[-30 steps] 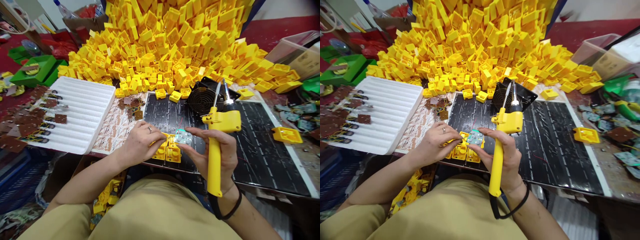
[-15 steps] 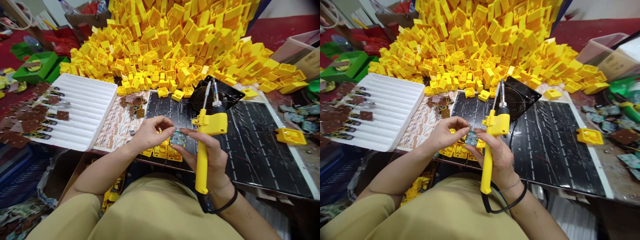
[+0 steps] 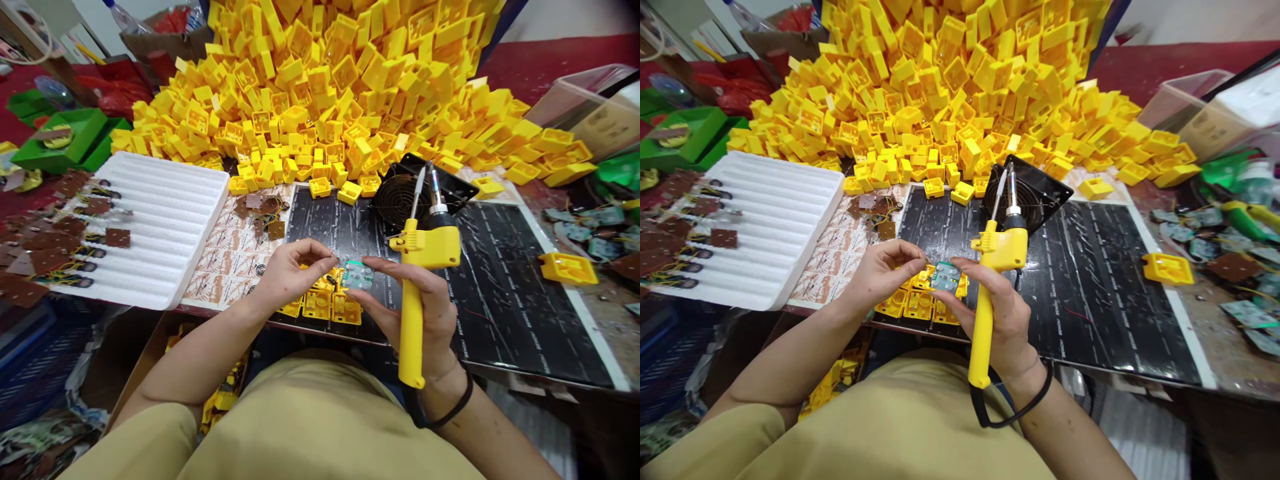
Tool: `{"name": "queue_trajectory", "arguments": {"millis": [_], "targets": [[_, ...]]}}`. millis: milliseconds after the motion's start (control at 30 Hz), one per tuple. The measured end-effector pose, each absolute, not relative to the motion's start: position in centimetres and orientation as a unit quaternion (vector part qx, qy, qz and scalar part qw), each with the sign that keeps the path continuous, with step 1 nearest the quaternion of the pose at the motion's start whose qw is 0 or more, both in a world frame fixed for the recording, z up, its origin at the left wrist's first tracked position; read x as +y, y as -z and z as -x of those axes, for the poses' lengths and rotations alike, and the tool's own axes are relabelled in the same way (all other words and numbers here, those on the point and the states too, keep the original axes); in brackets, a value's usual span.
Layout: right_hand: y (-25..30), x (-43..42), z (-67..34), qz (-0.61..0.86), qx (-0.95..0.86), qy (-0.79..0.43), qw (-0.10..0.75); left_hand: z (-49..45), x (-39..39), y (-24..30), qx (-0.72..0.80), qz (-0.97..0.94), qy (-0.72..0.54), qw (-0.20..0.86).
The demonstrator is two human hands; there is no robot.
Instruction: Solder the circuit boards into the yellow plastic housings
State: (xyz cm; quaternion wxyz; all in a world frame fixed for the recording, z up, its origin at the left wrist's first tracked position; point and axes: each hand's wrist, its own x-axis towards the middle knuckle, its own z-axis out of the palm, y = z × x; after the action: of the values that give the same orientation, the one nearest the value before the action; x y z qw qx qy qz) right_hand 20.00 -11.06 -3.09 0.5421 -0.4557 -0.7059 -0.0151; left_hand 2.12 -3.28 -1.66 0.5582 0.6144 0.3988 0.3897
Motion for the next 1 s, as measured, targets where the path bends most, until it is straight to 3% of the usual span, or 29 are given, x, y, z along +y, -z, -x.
{"name": "queue_trajectory", "arguments": {"millis": [267, 467, 567, 700, 800, 1000], "targets": [[2.3, -12.7, -24.4, 0.475, -0.734, 0.051, 0.482, -1.4, -3.0, 1.0, 0.387, -0.659, -0.333, 0.553], [1.9, -15.4, -30.1, 0.534, -0.736, 0.136, 0.393, -3.2, -2.4, 0.5, 0.356, -0.610, -0.200, 0.679], [1.7, -16.2, -31.6, 0.547, -0.726, 0.141, 0.393, -5.5, -1.9, 0.2, 0.327, -0.595, -0.166, 0.715], [2.7, -16.8, -34.3, 0.543, -0.720, 0.052, 0.428, -9.1, -1.5, -0.1, 0.304, -0.608, -0.112, 0.725], [4.7, -17.1, -37.2, 0.557, -0.725, -0.015, 0.405, -11.7, -1.2, 0.0, 0.301, -0.624, -0.056, 0.719], [6.4, -18.5, -39.5, 0.589, -0.710, -0.017, 0.384, -16.6, -2.0, 1.0, 0.300, -0.634, -0.015, 0.712]]}}
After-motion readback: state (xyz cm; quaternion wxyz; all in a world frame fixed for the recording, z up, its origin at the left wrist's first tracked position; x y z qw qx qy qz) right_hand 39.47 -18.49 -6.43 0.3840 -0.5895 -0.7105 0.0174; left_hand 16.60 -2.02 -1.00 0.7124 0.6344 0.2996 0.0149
